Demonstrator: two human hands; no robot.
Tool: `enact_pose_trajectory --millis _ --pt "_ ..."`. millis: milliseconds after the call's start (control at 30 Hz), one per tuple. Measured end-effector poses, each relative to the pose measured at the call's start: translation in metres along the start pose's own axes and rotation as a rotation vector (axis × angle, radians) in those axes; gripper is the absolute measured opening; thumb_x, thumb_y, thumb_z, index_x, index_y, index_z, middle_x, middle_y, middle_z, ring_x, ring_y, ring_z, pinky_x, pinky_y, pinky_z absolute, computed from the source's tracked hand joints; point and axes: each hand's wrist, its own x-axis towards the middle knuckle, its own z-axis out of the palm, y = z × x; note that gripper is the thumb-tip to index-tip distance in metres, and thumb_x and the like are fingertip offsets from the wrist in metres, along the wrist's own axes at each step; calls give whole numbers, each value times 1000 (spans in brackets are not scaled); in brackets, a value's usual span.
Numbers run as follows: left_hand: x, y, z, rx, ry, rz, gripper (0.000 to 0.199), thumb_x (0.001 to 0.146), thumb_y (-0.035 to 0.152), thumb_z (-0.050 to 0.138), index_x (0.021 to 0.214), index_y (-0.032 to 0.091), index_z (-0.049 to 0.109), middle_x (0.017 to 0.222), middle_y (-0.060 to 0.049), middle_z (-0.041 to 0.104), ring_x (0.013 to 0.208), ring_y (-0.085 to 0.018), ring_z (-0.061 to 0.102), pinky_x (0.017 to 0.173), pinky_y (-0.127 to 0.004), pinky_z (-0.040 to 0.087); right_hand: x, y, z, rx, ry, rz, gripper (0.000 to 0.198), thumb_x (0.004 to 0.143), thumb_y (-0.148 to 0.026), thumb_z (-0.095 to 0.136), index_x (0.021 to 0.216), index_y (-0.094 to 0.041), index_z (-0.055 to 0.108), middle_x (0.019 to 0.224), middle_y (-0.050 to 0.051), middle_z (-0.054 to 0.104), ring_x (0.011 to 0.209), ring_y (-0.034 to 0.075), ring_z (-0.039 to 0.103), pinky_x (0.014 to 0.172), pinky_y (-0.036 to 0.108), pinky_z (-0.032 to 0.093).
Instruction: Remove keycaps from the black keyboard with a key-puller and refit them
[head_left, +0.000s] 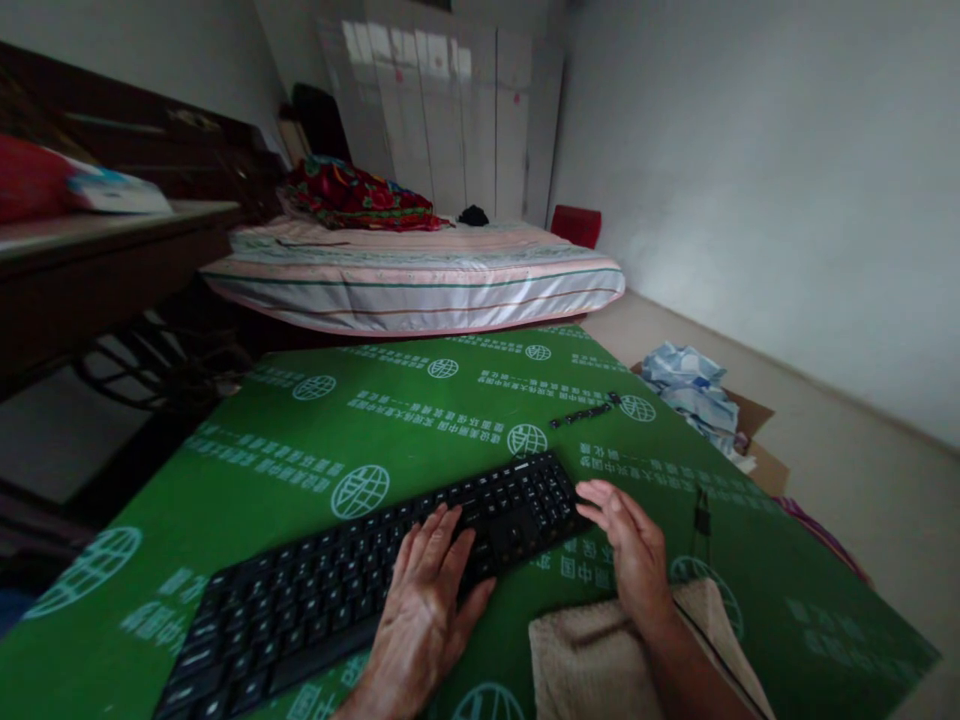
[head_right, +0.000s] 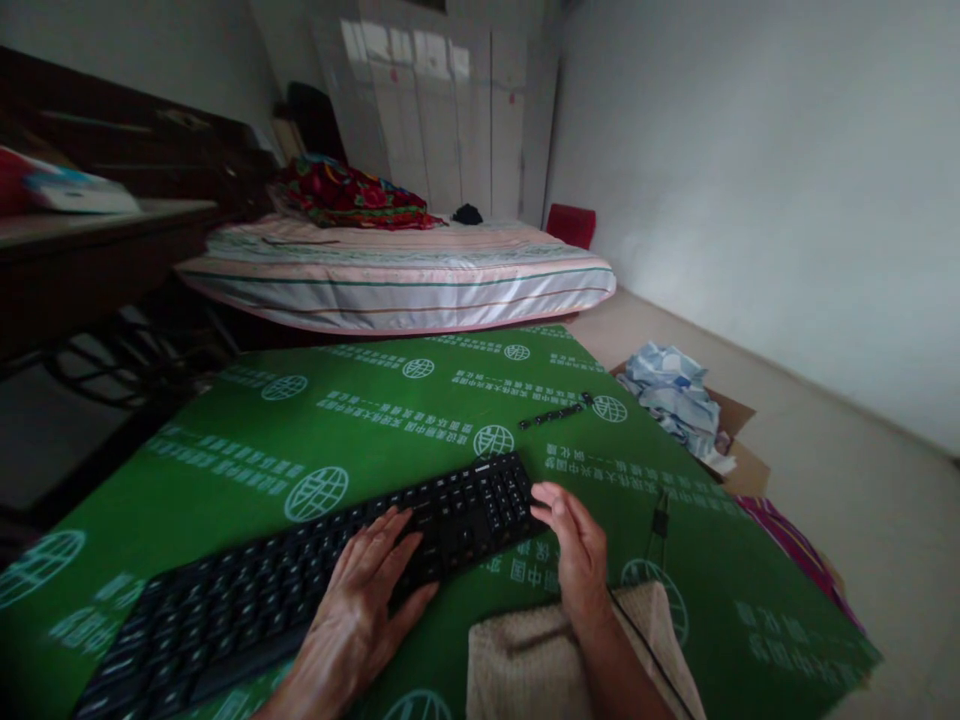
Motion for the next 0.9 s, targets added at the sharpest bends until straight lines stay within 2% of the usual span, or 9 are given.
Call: enact_pose_trajectory --millis 200,333,400,467,533,633,700,800,900 --pt "-5 -5 10 112 74 72 37 83 36 56 113 14 56 125 -17 57 117 -31 54 92 -48 48 -2 -3 2 -56 0 21 30 83 -43 59 95 -18 71 94 11 73 85 25 69 76 43 58" --pt "-6 -7 12 158 94 96 38 82 38 56 111 14 57 123 -16 59 114 -30 56 92 -46 47 -7 -19 7 -155 25 -14 26 80 -42 62 90 -20 72 86 9 74 72 24 70 66 40 60" --pt "-7 -7 12 169 94 101 38 82 40 56 110 16 58 122 -15 60 114 -29 57 93 -45 47 -8 -32 10 -266 -19 -65 23 79 -40 62 89 -22 73 85 7 75 69 22 70 63 36 60" --pt "-6 -7 11 174 92 102 37 82 42 54 109 17 58 121 -14 62 113 -28 57 94 -45 46 -4 -45 12 -409 -109 -152 20 80 -37 62 88 -23 73 88 6 74 76 22 70 67 33 59" --pt "-5 -7 10 179 92 104 36 83 42 53 108 17 59 121 -14 62 113 -28 57 94 -45 46 10 -51 13 -555 -204 -226 19 81 -35 60 89 -24 73 89 6 73 79 21 70 68 30 58" --pt "-5 -7 9 183 94 113 37 83 42 53 108 16 60 121 -15 62 113 -29 57 94 -45 45 47 -46 14 -796 -303 -287 25 85 -33 53 97 -23 71 92 5 73 80 19 69 73 30 57" --pt "-6 -7 10 178 100 115 38 82 42 54 109 16 60 121 -14 62 113 -28 57 94 -44 45 77 -36 15 -1098 -380 -269 27 86 -27 48 103 -22 69 102 5 72 89 18 69 82 30 54" --pt "-7 -8 11 174 110 115 38 81 41 57 110 16 60 122 -13 62 113 -27 57 95 -42 45 114 -20 19 -1245 -405 -219 30 84 -20 50 108 -20 68 103 7 72 91 20 69 84 31 53" --pt "-8 -7 10 171 104 106 38 81 40 58 110 16 60 124 -13 60 114 -28 57 96 -42 45 134 -8 28 -1357 -444 -180 34 83 -18 52 114 -21 66 101 7 73 90 19 69 82 29 52"
